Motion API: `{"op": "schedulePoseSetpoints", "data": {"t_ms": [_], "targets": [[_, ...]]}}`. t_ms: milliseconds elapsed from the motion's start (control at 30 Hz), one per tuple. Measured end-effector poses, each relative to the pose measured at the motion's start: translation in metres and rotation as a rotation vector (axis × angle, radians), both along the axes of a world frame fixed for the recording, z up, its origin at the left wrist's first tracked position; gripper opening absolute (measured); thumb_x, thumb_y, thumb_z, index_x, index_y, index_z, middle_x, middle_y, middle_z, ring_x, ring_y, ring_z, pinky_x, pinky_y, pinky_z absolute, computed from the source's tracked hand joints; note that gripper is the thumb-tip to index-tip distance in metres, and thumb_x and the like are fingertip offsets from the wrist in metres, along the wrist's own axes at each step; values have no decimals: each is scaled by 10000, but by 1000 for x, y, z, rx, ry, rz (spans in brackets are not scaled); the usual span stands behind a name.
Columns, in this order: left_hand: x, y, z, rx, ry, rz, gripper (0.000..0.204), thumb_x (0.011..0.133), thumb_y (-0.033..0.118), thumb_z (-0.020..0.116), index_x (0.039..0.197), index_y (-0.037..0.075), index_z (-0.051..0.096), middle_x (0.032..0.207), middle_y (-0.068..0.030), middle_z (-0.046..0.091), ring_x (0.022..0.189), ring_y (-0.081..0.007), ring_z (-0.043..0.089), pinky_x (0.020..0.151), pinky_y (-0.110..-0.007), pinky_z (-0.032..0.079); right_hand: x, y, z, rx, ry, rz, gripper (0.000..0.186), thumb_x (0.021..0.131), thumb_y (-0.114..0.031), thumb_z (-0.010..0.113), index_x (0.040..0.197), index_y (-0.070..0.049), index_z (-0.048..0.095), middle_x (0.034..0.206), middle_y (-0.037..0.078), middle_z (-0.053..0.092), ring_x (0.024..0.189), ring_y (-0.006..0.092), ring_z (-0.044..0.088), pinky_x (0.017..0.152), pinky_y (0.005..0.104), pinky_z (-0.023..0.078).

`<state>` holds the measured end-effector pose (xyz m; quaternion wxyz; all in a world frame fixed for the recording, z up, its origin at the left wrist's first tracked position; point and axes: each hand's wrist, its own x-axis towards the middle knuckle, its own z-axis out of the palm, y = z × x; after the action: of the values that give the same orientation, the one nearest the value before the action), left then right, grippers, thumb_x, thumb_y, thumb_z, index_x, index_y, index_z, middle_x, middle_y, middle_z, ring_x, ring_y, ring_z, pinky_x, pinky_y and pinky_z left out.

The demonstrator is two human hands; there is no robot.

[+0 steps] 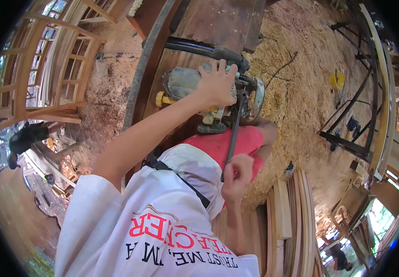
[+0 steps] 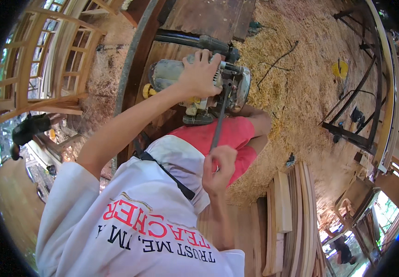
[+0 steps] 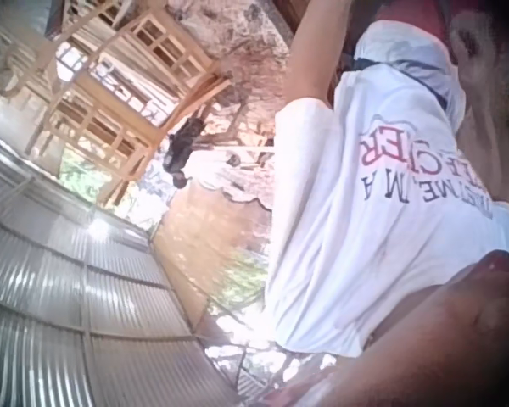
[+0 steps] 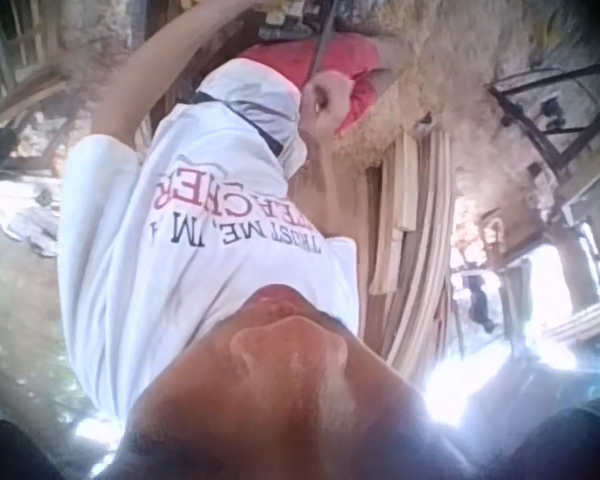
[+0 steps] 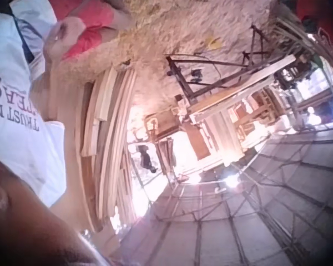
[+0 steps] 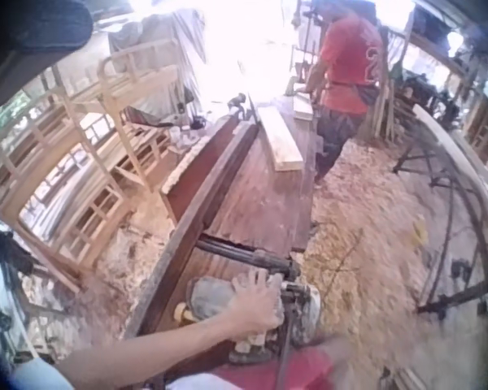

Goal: The person uses a wood router to shape the edge of a large wooden board, then stops to use a wrench to adjust or tighten a component on the tool before placing a straight edge along the board.

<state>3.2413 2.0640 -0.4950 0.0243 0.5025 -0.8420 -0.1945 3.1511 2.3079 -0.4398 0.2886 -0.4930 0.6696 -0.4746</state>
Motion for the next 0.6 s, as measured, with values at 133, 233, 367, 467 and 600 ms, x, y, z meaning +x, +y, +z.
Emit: {"op": "schedulePoseSetpoints", "data": {"t_ms": [133,233,367,467,600], "targets": [[-3,-1,-8,-25,-7,-29,864,680,452,794,1368,107,403,1309,-219,460,1316,-431,409,937,-736,366,16,-20,8,568,118,-69,289,936,-137,582,1156,35,505,873,263,658,977,452,637,825,544,470],[0,-2,-2,1,19,-12,866,683,456,793,1364,98,396,1287,-219,456,1287,-432,422,924,-733,367,25,-18,-3,816,161,-13,312,990,-183,542,1188,46,469,781,315,655,805,516,653,707,595,496],[1,6,-3,-34,31,-22,877,684,464,787,1362,72,392,1278,-226,458,1274,-435,427,932,-731,356,26,-8,-19,832,261,-17,234,1002,-171,523,1114,26,469,714,304,636,712,515,646,619,599,495],[1,16,-1,-147,103,-62,873,684,472,781,1350,50,407,1273,-238,460,1271,-443,428,940,-732,343,33,11,-50,729,277,-73,229,1002,-166,516,1111,29,465,701,304,629,692,519,635,601,594,489],[2,8,-7,-164,123,-5,828,682,456,779,1326,62,440,1271,-236,468,1252,-446,442,936,-731,343,19,-4,-16,790,231,4,217,999,-155,517,1105,31,476,728,311,636,721,528,631,637,604,484]]}}
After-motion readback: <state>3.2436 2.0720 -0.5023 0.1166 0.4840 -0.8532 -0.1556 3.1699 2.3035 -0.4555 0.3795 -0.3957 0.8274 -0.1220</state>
